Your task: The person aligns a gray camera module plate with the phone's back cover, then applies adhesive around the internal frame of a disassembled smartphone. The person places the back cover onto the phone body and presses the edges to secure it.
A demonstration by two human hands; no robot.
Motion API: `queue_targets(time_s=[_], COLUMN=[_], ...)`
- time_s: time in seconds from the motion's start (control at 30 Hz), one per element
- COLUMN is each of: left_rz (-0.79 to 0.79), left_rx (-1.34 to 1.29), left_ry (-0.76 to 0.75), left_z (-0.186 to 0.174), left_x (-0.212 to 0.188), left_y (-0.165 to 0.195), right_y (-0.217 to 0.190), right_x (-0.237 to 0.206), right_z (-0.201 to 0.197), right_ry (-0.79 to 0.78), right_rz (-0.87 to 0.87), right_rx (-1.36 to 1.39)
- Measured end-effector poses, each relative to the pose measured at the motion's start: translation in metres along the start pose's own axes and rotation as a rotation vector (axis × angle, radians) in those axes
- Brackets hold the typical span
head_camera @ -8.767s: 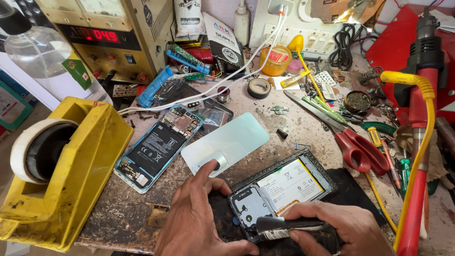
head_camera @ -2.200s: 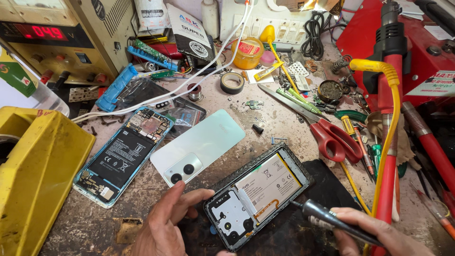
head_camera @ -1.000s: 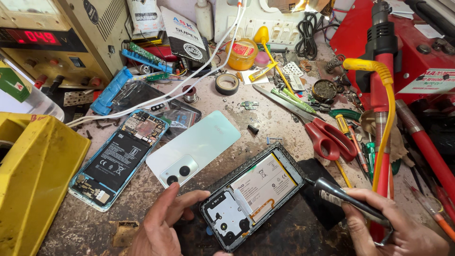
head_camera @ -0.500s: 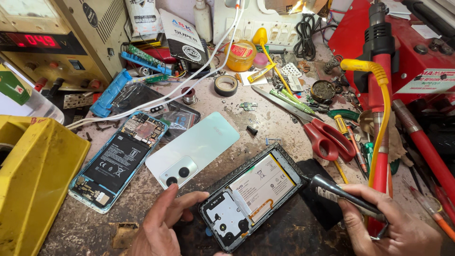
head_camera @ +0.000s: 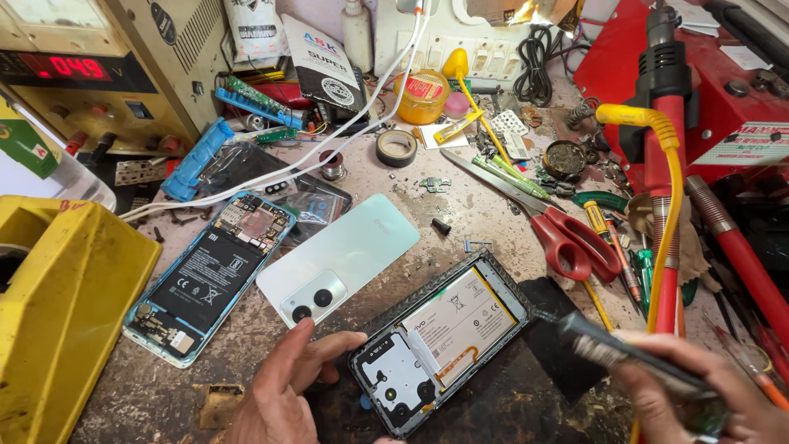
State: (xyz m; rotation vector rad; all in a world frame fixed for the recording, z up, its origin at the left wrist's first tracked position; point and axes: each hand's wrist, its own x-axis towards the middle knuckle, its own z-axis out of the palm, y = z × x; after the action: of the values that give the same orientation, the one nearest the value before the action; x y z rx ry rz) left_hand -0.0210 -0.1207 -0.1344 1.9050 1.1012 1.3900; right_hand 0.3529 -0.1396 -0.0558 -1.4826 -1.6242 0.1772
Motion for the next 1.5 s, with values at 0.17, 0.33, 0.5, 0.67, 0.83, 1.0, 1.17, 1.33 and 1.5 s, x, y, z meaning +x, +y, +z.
queue_targets(time_s=[0.17,0.33,0.5,0.67,0.83,1.0,1.17,1.33,1.5], left_rz=[0.023,0.045,0.019,0.035,0.037,0.045,0.01,0.043,0.01], left_rx=[0.014,0.141,0.157,0.135,0.08,0.077,0.044,0.041,0.106], left_ry=[0.063,0.005,0.018,0.027,0.014,0.002,-0.005,-0.02,0.019], left_z=[0.004,-0.003,-0.004,-0.004,-0.001,-0.002,-0.001,-0.003,0.001], left_x=[0.001,0.007,0.009,0.008,0.006,0.001,0.002,0.007,0.004], left_y=[0.006,0.014,0.02,0.016,0.005,0.002,0.008,0.013,0.02], right_y=[-0.023,-0.03,-0.035,-0.053,-0.068,-0.067,-0.061,-0.064,-0.072], right_x=[0.017,0.055,0.099,0.133,0.124,0.075,0.054,0.058,0.061], right_z=[-0.003,0.005,0.02,0.05,0.043,0.029,0.041,0.043,0.043], right_ry=[0.037,-0.073,-0.018,-0.101,0.063,-0.429,-0.447,-0.496,-0.522], right_rz=[0.04,0.053,-0.114,-0.202,-0.668,-0.674,-0.65,-0.711,-0.787], right_rx=[-0.038,-0.311,-0.06,-0.38,-0.415,0.028,0.072,0.031,-0.057])
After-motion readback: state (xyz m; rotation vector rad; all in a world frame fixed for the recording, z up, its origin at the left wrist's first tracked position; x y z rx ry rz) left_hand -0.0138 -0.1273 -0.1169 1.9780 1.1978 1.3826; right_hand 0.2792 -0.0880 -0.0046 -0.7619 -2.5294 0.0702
